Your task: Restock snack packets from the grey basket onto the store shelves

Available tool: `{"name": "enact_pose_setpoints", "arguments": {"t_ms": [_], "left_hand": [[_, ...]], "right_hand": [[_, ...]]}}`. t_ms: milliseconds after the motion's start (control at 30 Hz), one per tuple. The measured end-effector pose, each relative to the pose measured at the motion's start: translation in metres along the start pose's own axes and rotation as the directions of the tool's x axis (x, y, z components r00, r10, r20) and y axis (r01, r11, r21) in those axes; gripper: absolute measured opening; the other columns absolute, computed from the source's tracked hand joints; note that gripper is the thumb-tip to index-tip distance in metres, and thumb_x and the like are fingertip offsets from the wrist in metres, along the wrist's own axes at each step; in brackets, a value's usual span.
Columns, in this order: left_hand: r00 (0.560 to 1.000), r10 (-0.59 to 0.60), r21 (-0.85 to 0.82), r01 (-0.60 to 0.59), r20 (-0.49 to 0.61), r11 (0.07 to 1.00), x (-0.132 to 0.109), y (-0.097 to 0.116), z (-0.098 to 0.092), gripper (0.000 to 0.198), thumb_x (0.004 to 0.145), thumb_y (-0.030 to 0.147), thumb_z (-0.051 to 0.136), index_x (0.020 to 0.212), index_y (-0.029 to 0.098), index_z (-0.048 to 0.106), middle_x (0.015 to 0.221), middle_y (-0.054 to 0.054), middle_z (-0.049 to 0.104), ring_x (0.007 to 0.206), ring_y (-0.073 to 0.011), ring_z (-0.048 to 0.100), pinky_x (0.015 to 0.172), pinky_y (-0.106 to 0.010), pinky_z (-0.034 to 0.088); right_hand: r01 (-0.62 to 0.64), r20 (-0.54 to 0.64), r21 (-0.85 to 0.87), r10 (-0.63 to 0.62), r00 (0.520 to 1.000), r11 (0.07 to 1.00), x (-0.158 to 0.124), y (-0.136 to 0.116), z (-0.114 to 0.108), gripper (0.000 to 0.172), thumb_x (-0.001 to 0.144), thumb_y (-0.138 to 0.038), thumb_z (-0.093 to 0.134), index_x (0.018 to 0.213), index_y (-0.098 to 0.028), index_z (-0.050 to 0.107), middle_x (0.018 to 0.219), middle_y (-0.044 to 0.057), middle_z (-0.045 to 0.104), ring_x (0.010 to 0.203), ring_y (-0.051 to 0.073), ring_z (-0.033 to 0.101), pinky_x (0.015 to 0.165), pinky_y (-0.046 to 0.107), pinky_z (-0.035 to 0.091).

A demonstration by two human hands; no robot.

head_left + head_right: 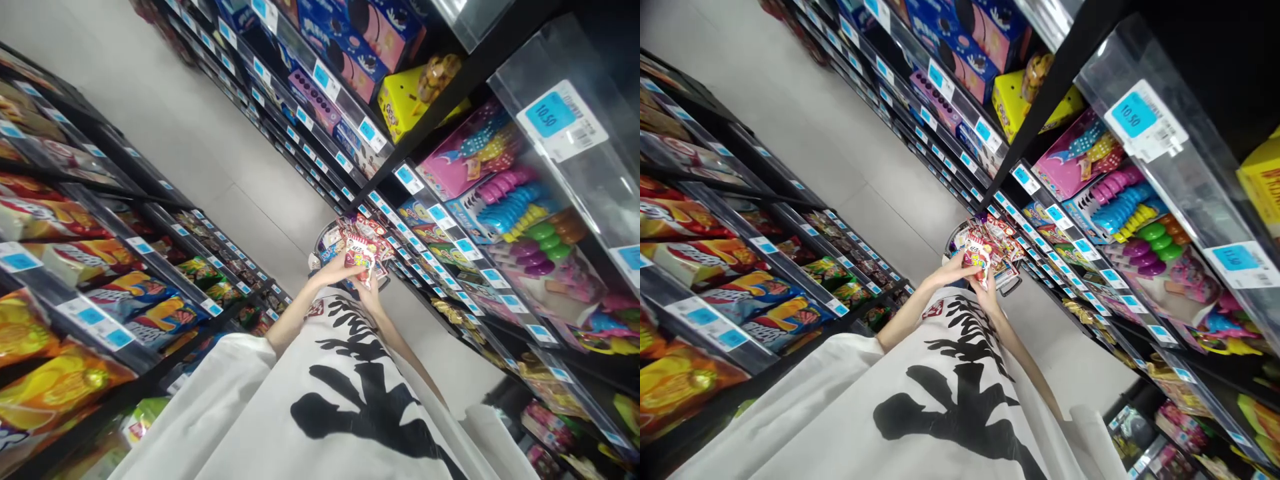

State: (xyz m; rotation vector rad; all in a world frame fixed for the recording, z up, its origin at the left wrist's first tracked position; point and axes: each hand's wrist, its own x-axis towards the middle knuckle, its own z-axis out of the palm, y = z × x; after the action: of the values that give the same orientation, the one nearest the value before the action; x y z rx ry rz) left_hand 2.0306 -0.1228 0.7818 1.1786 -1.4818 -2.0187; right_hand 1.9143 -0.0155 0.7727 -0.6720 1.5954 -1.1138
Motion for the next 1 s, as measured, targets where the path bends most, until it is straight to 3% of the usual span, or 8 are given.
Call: {"name": "enact_pose_setpoints", "arguments": {"t_ms": [100,233,400,567,733,833,900,1000], "left_hand": [[0.999,0.051,0.088,-0.049,-0.012,0.995,-0.009,-0.016,0.002,0.07,0.074,0.05,0.08,0.13,0.016,0.054,0.128,-0.013,0.063,0.118,-0.03,0.06,0.103,-0.04,0.046],[0.999,0.027,0.387,-0.036,0.03,0.921,-0.013,-0.028,-0.002,0.072,0.065,0.046,0.086,0.125,0.017,0.057,0.116,-0.015,0.067,0.107,-0.0348,0.064,0.095,-0.041,0.048],[0.954,0.016,0.467,-0.16,0.298,0.869,-0.006,-0.049,0.019,0.065,0.057,0.033,0.09,0.114,0.024,0.061,0.11,-0.012,0.069,0.098,-0.0337,0.067,0.083,-0.035,0.049],[0.922,0.043,0.429,-0.221,0.385,0.876,0.014,-0.059,0.051,0.076,0.048,0.023,0.091,0.119,0.021,0.062,0.107,-0.014,0.07,0.097,-0.0337,0.068,0.082,-0.034,0.048],[0.912,0.116,0.133,-0.181,0.394,0.974,0.059,-0.058,0.051,0.051,0.067,0.043,0.083,0.112,0.024,0.068,0.104,-0.008,0.073,0.095,-0.0249,0.069,0.082,-0.028,0.049],[0.993,-0.022,0.143,0.005,0.118,0.99,0.106,-0.077,0.05,0.032,0.089,0.044,0.061,0.109,0.02,0.068,0.096,-0.007,0.074,0.086,-0.0222,0.069,0.078,-0.029,0.049],[0.987,-0.151,0.165,0.157,-0.05,0.974,0.143,-0.099,0.054,0.032,0.092,0.044,0.058,0.104,0.017,0.068,0.086,-0.008,0.072,0.079,-0.0237,0.068,0.075,-0.031,0.049],[0.965,-0.247,0.146,0.258,-0.09,0.955,0.201,-0.137,0.066,0.041,0.089,0.055,0.061,0.093,0.015,0.067,0.072,-0.009,0.068,0.075,-0.0278,0.068,0.073,-0.035,0.05]], "right_hand": [[0.007,0.177,-0.129,0.016,0.984,0.992,0.0,0.002,-0.019,0.06,0.072,-0.051,0.08,0.121,-0.021,0.061,0.121,0.012,0.069,0.12,0.028,0.064,0.109,0.047,0.049],[-0.178,0.356,0.006,0.164,0.92,0.984,0.002,0.0,-0.055,0.08,0.061,-0.053,0.087,0.129,-0.022,0.058,0.134,0.013,0.064,0.121,0.03,0.063,0.101,0.05,0.056],[-0.455,0.354,-0.076,0.45,0.82,0.887,0.008,-0.01,-0.087,0.074,0.062,-0.047,0.088,0.126,-0.019,0.062,0.118,0.012,0.073,0.094,0.028,0.073,0.073,0.042,0.064],[-0.528,0.29,-0.228,0.575,0.765,0.818,0.013,-0.01,-0.1,0.056,0.063,-0.042,0.089,0.108,-0.016,0.069,0.099,0.01,0.076,0.077,0.026,0.073,0.063,0.041,0.064],[-0.356,0.198,-0.273,0.415,0.888,0.894,0.017,0.005,-0.127,0.054,0.074,-0.044,0.08,0.118,-0.018,0.064,0.117,0.011,0.073,0.101,0.027,0.071,0.086,0.041,0.062],[-0.25,-0.04,-0.391,0.255,0.966,0.886,0.022,0.031,-0.152,0.054,0.078,-0.047,0.075,0.12,-0.016,0.061,0.117,0.015,0.072,0.105,0.029,0.071,0.087,0.042,0.06],[-0.207,-0.207,-0.466,0.122,0.971,0.86,0.03,0.054,-0.169,0.054,0.081,-0.049,0.072,0.12,-0.015,0.059,0.114,0.018,0.071,0.098,0.029,0.072,0.081,0.042,0.061],[-0.097,-0.343,-0.603,-0.148,0.928,0.792,0.049,0.082,-0.186,0.046,0.081,-0.047,0.073,0.112,-0.017,0.057,0.103,0.016,0.071,0.087,0.028,0.072,0.076,0.042,0.061]]}}
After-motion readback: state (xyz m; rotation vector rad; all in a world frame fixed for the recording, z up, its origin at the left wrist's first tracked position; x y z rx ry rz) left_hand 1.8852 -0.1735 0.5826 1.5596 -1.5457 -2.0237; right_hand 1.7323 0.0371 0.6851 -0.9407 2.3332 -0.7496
